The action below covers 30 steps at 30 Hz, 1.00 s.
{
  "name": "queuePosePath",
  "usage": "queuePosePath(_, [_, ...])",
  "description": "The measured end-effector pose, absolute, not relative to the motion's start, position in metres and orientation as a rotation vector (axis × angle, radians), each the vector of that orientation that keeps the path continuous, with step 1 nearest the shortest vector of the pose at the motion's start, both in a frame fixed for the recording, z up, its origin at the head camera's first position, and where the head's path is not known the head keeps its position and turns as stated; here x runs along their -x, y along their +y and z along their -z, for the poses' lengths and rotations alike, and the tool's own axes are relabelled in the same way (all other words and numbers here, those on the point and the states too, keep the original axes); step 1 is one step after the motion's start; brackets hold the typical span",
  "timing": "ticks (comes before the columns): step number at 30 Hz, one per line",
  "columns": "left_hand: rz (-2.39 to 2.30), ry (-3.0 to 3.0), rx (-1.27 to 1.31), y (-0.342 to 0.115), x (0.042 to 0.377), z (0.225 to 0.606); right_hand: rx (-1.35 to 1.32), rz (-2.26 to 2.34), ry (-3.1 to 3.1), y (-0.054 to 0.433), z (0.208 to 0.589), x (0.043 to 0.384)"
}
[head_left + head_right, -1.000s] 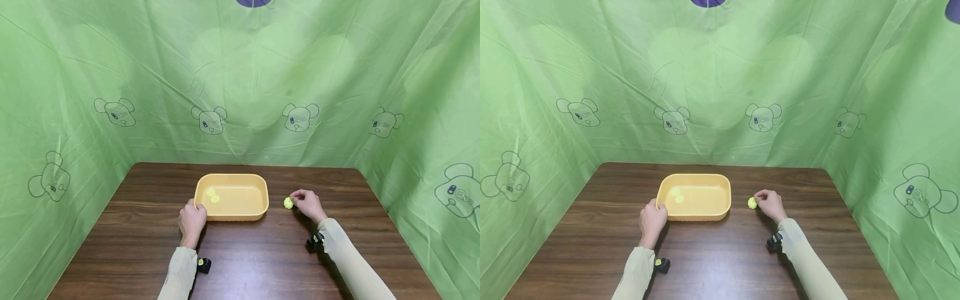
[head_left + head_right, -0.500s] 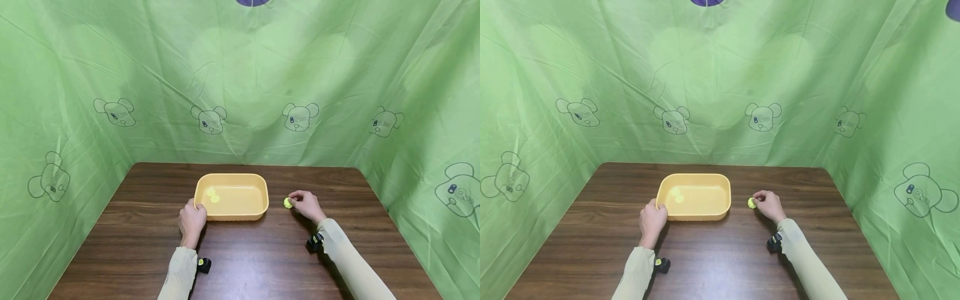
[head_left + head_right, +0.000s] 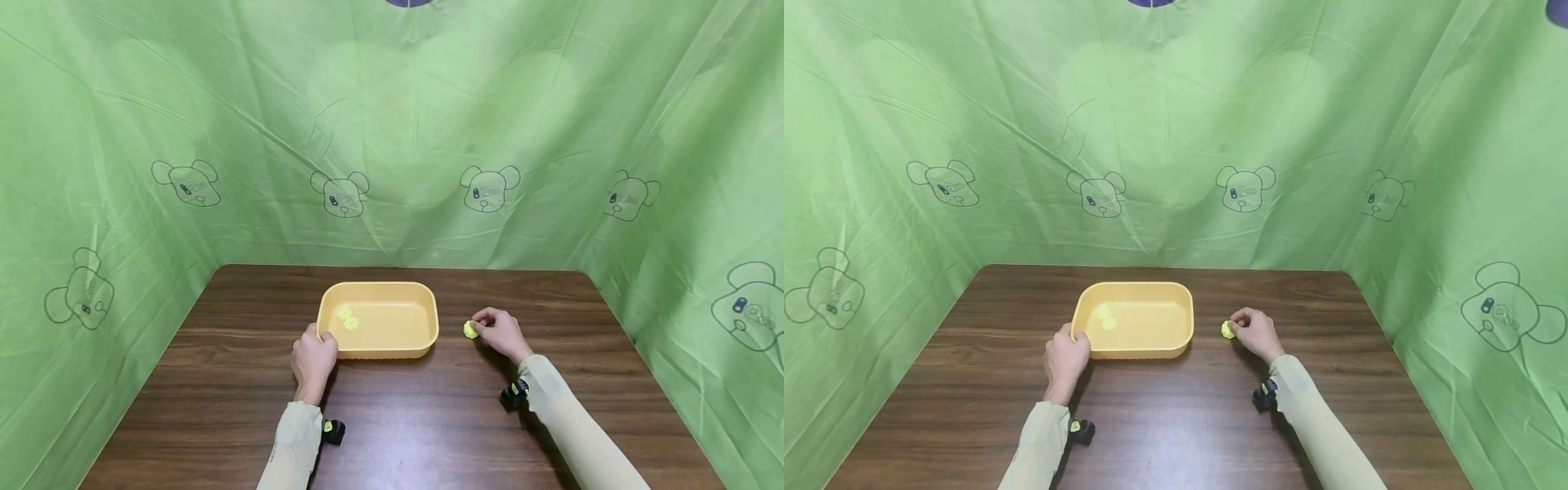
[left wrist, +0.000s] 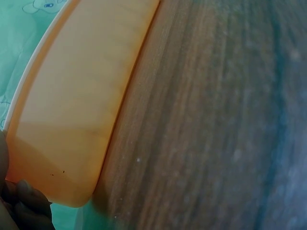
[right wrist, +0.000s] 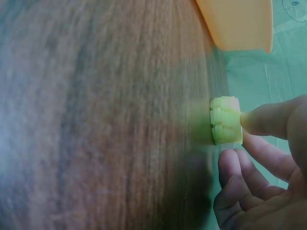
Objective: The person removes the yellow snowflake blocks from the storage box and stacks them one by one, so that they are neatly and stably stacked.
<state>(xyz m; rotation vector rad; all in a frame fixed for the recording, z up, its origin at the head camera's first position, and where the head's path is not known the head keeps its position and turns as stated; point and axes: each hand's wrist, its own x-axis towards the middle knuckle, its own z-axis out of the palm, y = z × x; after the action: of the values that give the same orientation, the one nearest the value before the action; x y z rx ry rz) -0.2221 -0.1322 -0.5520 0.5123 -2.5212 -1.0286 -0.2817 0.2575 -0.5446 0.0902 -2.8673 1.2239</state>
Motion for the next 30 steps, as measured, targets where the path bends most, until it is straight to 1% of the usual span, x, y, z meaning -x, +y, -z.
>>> queuePosePath(11, [1.040,-2.531,-0.512,-0.1322,0.2230,0.5539,-0.107,-1.139,-2.862,0.2579,0.5460,0.2826])
queuePosePath(30, [1.040,-2.521,-0.504,-0.1319,0.2215,0.5519,-0.104,-1.128,-2.861,0.2571,0.5455,0.2802])
